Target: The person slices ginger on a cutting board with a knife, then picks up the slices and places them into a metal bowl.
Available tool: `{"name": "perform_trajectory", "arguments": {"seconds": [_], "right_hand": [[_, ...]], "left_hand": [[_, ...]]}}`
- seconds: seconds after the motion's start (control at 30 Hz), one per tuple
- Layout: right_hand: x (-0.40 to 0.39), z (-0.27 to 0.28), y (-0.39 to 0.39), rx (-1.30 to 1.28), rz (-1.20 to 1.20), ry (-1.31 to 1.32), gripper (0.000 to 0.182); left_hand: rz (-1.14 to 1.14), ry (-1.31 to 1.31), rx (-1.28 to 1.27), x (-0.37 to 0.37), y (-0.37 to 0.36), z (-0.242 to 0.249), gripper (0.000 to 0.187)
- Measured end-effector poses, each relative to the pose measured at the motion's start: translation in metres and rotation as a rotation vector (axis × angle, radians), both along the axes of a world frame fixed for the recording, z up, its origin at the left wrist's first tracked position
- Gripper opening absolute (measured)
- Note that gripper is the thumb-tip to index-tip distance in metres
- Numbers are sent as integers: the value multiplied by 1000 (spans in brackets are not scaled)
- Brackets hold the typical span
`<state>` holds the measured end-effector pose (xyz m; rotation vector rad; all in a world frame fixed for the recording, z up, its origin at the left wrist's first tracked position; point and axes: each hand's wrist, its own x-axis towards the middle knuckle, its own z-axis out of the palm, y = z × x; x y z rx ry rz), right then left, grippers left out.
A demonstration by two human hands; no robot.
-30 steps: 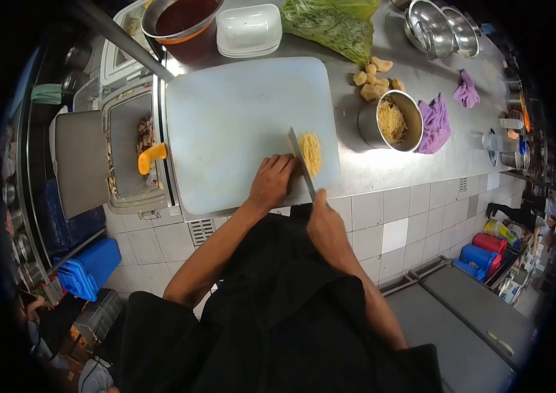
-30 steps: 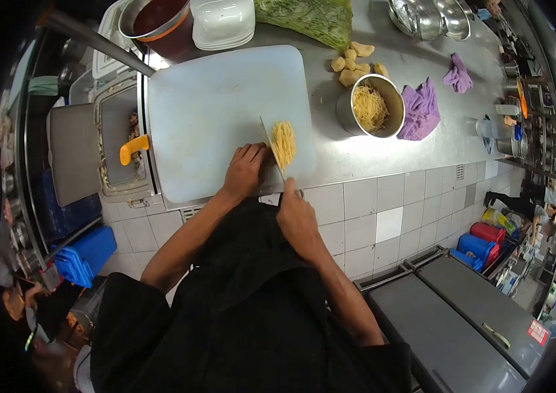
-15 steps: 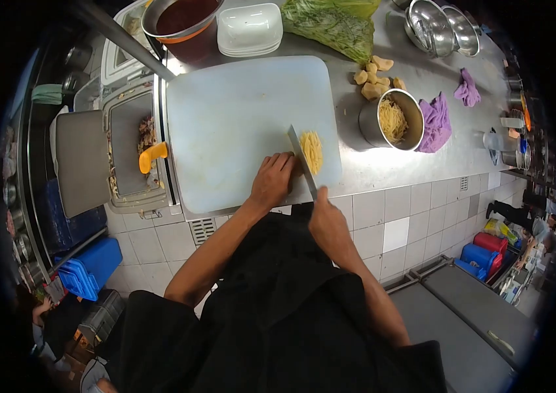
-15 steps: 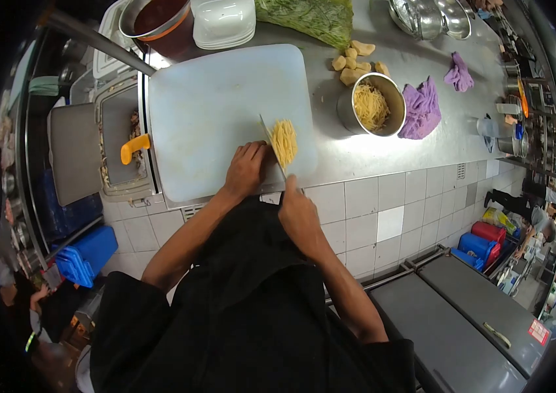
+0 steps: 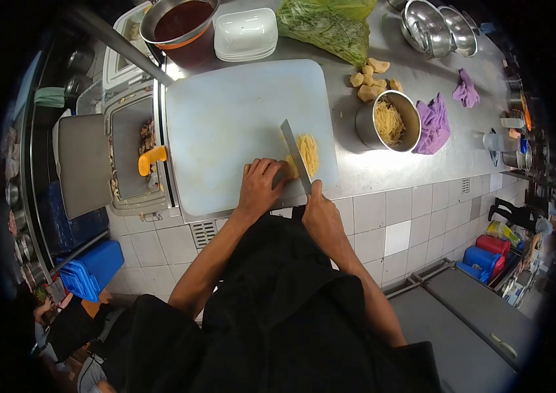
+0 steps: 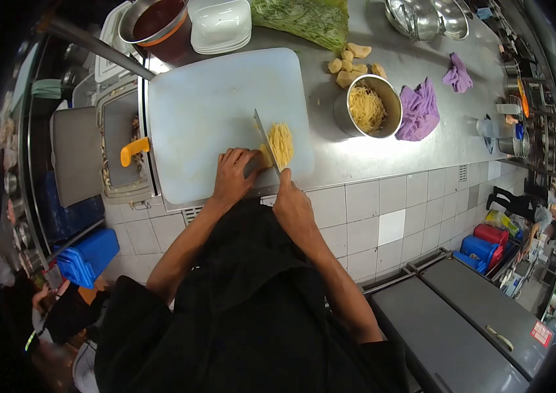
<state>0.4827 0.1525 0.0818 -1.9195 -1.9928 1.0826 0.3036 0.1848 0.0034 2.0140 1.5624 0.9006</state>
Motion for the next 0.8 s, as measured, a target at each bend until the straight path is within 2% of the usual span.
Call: {"name": "perform_trajectory", "arguments": {"seconds": [0.03, 0.27, 0.33, 0.43, 0.6, 0.7, 0.8], "right_hand": [[0, 2, 0, -36, -12, 3, 26], [2, -1, 0, -37, 3, -9, 28], [2, -4, -2, 33, 27, -10, 17], [0, -4, -2, 45, 30, -24, 16], [-2, 30, 4, -17, 39, -41, 17], [-7, 56, 0, -91, 47, -74, 19], [-6, 55, -9, -135, 55, -107, 20]], "left_hand": [[3, 0, 2, 0, 0, -2, 36], [29, -62, 8, 2, 8, 6, 28], [32, -87, -2, 1, 11, 4, 26], [-38, -103, 26, -3, 15, -10, 23], [-62, 62, 86, 0, 17, -4, 20], [-82, 120, 73, 0, 19, 0, 26], [-98, 181, 40, 0, 20, 3, 34]]}}
